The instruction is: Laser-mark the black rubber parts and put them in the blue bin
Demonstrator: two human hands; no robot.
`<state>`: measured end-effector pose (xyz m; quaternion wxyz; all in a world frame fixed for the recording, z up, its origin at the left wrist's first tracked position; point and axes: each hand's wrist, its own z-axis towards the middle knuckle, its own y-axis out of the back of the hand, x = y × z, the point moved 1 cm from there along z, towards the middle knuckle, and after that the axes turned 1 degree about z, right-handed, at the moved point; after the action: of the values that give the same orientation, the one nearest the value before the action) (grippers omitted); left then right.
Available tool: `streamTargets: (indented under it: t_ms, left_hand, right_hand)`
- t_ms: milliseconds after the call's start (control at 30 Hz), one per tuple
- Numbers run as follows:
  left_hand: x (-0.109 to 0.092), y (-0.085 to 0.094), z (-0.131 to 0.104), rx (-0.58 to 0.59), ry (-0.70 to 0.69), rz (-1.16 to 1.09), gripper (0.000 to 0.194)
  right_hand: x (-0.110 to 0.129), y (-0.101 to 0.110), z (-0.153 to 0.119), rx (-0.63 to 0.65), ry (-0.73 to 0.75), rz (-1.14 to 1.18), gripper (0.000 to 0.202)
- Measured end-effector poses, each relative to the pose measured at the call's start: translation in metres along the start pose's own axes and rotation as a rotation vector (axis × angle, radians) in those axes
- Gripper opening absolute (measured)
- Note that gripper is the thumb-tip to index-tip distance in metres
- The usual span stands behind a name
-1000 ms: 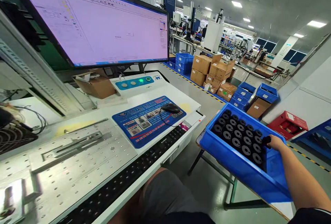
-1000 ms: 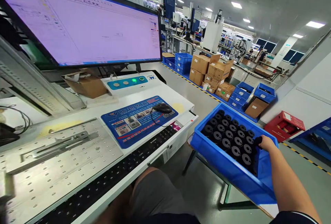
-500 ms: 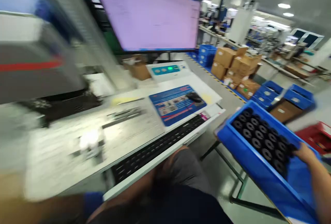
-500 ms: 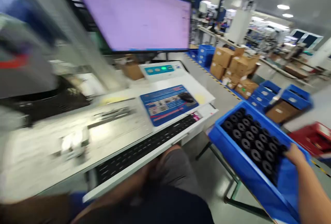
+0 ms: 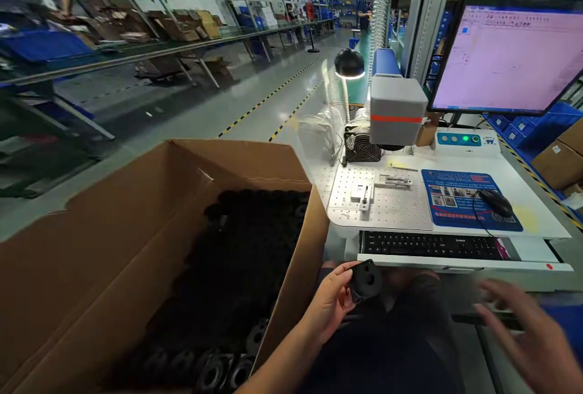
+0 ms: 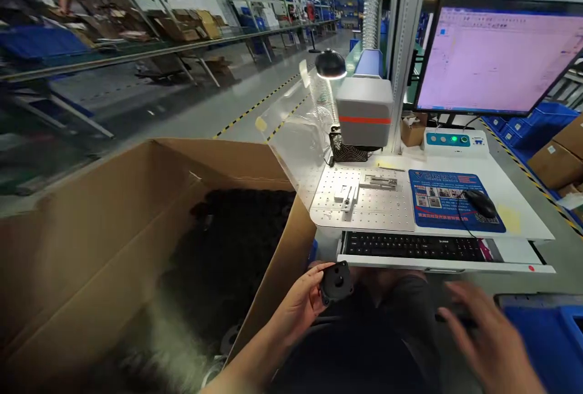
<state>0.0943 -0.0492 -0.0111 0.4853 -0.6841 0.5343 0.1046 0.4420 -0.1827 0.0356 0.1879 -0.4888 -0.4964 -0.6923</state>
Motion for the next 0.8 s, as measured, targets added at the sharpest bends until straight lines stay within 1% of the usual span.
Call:
streamTargets:
  t_ms: [67,100,133,200,267,300,333,400,467,533,567,633,700,767,800]
  left_hand:
    - [0.002,0.004,-0.008,-0.014,-0.030,0.031,0.048]
    - [0.003,0.007,-0.013,-0.033,-0.085,0.066,0.047]
    - [0.006,0.011,-0.018,-0.064,-0.174,0.121,0.047]
    - [0.012,0.019,-0.029,-0.148,-0.422,0.304,0.048]
    - [0.020,0.027,-0.039,-0.225,-0.644,0.553,0.050]
    - [0.024,0.031,-0.043,-0.244,-0.713,0.675,0.051]
    - [0.029,0.035,-0.046,-0.243,-0.746,0.779,0.051]
    - [0.035,0.042,-0.050,-0.195,-0.761,0.902,0.052]
    - [0.039,0.045,-0.049,-0.115,-0.752,0.930,0.052]
    - [0.041,0.046,-0.048,-0.062,-0.768,0.921,0.051]
    - [0.041,0.047,-0.047,-0.042,-0.792,0.922,0.050]
    - [0.037,0.051,-0.048,-0.009,-0.868,0.934,0.051]
    - [0.026,0.065,-0.048,-0.004,-0.953,0.972,0.055]
    - [0.008,0.091,-0.045,-0.093,-1.013,1.068,0.057]
    - [-0.004,0.108,-0.042,-0.198,-1.019,1.125,0.055]
  right_hand:
    - [0.032,-0.052,-0.010,0.182,0.111,0.017,0.047]
    - [0.043,-0.079,-0.014,0.250,0.130,0.039,0.048]
    - [0.051,-0.105,-0.018,0.303,0.111,0.084,0.050]
    - [0.057,-0.151,-0.025,0.395,0.014,0.221,0.058]
    - [0.054,-0.184,-0.029,0.469,-0.115,0.375,0.063]
    - [0.051,-0.197,-0.030,0.491,-0.177,0.437,0.064]
    - [0.049,-0.206,-0.031,0.497,-0.235,0.482,0.064]
    - [0.045,-0.219,-0.032,0.502,-0.340,0.550,0.062]
    - [0.048,-0.225,-0.034,0.549,-0.422,0.621,0.058]
    - [0.056,-0.227,-0.036,0.580,-0.449,0.675,0.055]
    - [0.062,-0.226,-0.035,0.575,-0.432,0.679,0.055]
    - [0.074,-0.224,-0.025,0.539,-0.336,0.633,0.057]
    - [0.085,-0.219,0.001,0.480,-0.165,0.510,0.062]
    - [0.093,-0.210,0.040,0.345,0.047,0.317,0.066]
    - [0.096,-0.205,0.063,0.251,0.147,0.211,0.068]
